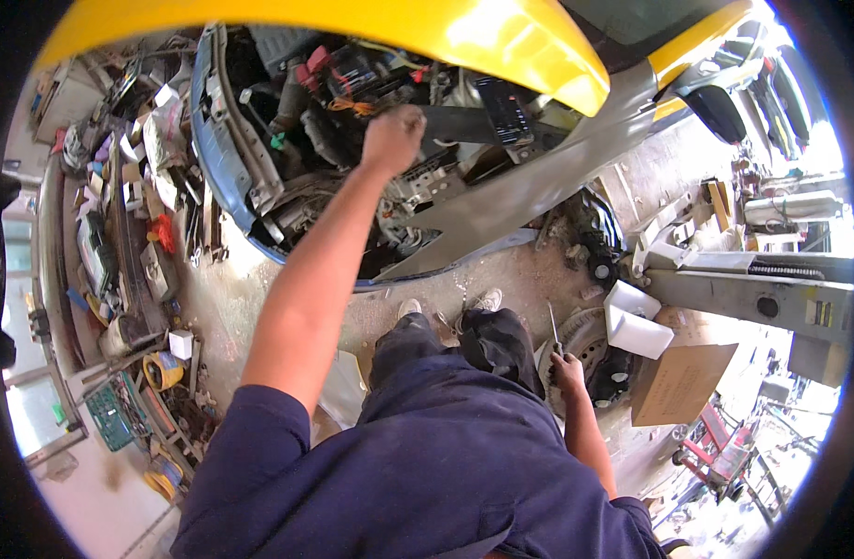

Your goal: The person works on the front of a yellow car with the hood open. They remove a small black plastic part from the hood hinge area, then use a screwdriver to pry and adjust the front bumper and hood alignment. The person repeatedly pries along the bumper edge and repositions the bumper panel.

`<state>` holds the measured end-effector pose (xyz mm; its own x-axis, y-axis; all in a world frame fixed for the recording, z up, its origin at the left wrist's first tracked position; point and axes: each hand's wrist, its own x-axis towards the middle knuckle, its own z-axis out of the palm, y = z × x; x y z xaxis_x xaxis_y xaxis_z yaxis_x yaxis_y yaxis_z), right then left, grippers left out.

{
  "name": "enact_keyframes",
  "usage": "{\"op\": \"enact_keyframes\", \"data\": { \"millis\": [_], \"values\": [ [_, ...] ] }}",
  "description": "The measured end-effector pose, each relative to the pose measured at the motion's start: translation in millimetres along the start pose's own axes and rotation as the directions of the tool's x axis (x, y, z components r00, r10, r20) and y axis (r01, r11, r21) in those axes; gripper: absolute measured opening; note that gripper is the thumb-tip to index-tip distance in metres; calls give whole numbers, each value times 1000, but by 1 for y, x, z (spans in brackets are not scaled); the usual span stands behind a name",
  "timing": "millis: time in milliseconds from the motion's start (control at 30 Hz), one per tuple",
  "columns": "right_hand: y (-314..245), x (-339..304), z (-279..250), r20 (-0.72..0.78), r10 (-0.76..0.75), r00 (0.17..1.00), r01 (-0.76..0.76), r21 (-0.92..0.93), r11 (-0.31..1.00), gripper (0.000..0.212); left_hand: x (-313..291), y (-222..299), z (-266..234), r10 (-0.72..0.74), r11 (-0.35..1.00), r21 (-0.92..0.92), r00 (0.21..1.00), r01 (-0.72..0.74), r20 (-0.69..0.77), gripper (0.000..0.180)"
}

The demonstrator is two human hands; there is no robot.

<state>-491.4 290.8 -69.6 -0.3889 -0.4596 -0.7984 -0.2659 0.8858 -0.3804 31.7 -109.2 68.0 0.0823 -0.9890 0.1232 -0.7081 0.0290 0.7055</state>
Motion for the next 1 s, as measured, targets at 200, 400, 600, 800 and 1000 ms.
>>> {"op": "enact_keyframes", "data": {
  "millis": [200,400,600,800,1000],
  "values": [
    [28,-2,-39,-51,28,998,-17,200,980,26,129,15,-2,-98,859,506,995,82,4,32],
    [82,-30,-68,-87,246,965,-195,381,904,26,184,-11,20,-273,726,667,961,167,56,28],
    [140,-46,-61,-62,431,900,-366,426,828,26,201,-22,27,-301,673,718,953,179,44,25],
    [155,-39,-46,-43,463,885,-421,346,838,33,206,-32,29,-269,656,740,962,150,43,22],
    [95,-19,-44,-11,334,942,-309,355,882,30,205,-32,29,-245,679,717,969,155,22,19]
  ]
}}
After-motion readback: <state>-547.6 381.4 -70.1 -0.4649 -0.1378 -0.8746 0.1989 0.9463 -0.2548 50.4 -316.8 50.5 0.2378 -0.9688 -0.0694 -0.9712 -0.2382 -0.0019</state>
